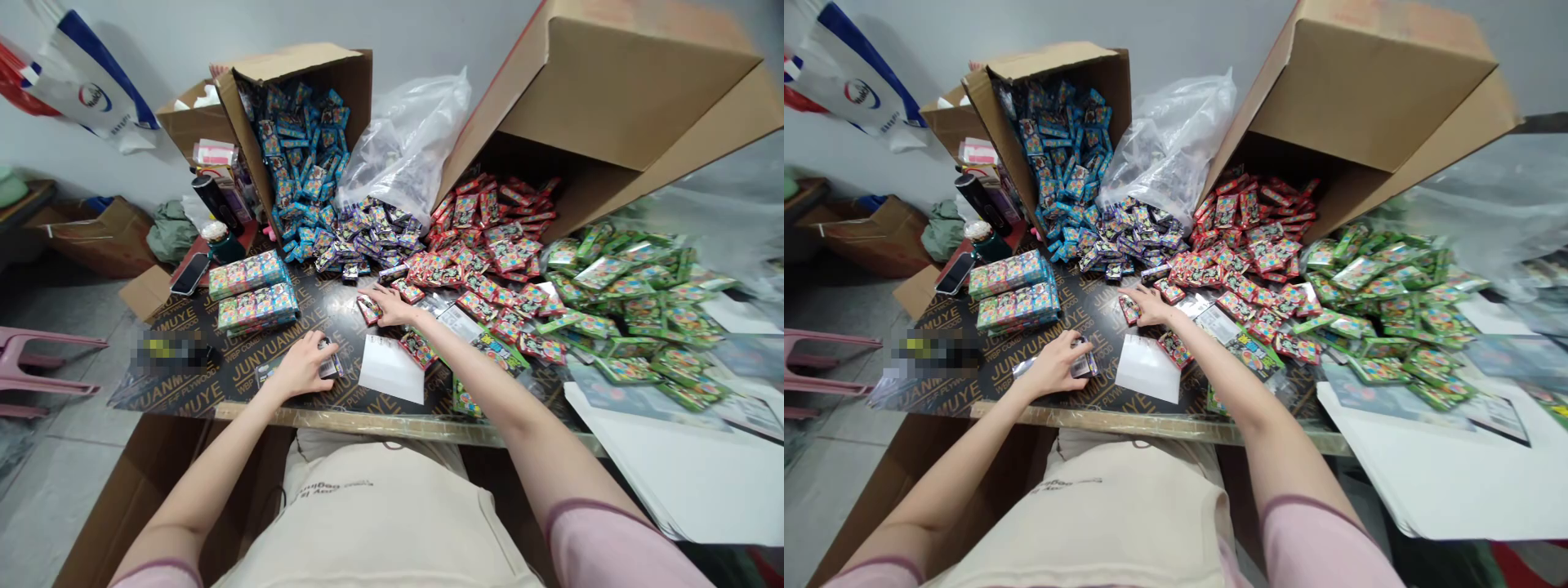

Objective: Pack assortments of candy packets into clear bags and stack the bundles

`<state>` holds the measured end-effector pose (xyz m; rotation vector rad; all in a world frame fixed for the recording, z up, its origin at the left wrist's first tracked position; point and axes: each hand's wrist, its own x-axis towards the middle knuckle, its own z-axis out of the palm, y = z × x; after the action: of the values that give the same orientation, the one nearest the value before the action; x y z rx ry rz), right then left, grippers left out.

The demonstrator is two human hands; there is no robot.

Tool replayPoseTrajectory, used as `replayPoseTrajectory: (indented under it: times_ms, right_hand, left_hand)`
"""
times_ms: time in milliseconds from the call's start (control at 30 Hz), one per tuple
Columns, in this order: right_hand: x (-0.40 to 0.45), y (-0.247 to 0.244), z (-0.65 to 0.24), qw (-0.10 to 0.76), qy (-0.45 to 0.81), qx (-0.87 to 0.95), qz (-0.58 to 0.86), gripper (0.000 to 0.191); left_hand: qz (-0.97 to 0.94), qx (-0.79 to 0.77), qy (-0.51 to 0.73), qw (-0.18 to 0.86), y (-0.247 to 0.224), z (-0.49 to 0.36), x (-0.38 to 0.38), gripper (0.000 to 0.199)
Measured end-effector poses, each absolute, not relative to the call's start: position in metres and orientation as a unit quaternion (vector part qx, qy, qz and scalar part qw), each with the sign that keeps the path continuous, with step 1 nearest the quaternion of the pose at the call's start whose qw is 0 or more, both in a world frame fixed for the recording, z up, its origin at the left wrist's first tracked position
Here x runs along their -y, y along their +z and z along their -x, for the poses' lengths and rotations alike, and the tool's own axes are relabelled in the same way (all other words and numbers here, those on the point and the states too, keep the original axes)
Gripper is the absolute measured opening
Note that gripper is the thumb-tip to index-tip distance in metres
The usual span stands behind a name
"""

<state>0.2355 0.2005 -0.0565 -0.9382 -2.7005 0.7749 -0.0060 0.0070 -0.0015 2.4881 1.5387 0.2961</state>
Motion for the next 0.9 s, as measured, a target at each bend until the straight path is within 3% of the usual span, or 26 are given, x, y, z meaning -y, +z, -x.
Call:
replayPoseTrajectory:
  times_ms: [200, 367, 467, 533, 600, 733, 900]
  right_hand:
    - [-0.178, -0.053, -0.225, 0.233, 0.313, 0.874, 0.288, 0.088]
    - [-0.146, -0.032, -0.208, 0.201, 0.217, 0.878, 0.375, 0.071]
    - [-0.128, -0.019, -0.197, 0.214, 0.314, 0.855, 0.354, 0.040]
    - [-0.117, -0.011, -0.192, 0.179, 0.421, 0.838, 0.296, 0.038]
    - [-0.108, -0.003, -0.189, 0.154, 0.453, 0.832, 0.280, 0.037]
    - [-0.101, 0.013, -0.190, 0.203, 0.259, 0.897, 0.294, 0.040]
    - [-0.100, 0.027, -0.192, 0.148, 0.096, 0.970, 0.165, 0.020]
  left_hand:
    - [-0.828, -0.542, 0.117, 0.080, 0.004, 0.017, -0.008, 0.054]
    - [-0.767, -0.577, 0.259, 0.107, 0.008, 0.019, -0.009, 0.067]
    - [-0.735, -0.581, 0.326, 0.131, 0.006, 0.015, -0.006, 0.086]
    - [-0.722, -0.583, 0.342, 0.144, 0.002, 0.014, -0.003, 0.094]
    - [-0.718, -0.584, 0.345, 0.153, -0.004, 0.013, 0.000, 0.096]
    - [-0.717, -0.581, 0.346, 0.169, -0.011, 0.013, 0.003, 0.098]
    - [-0.724, -0.569, 0.349, 0.174, -0.012, 0.012, 0.003, 0.096]
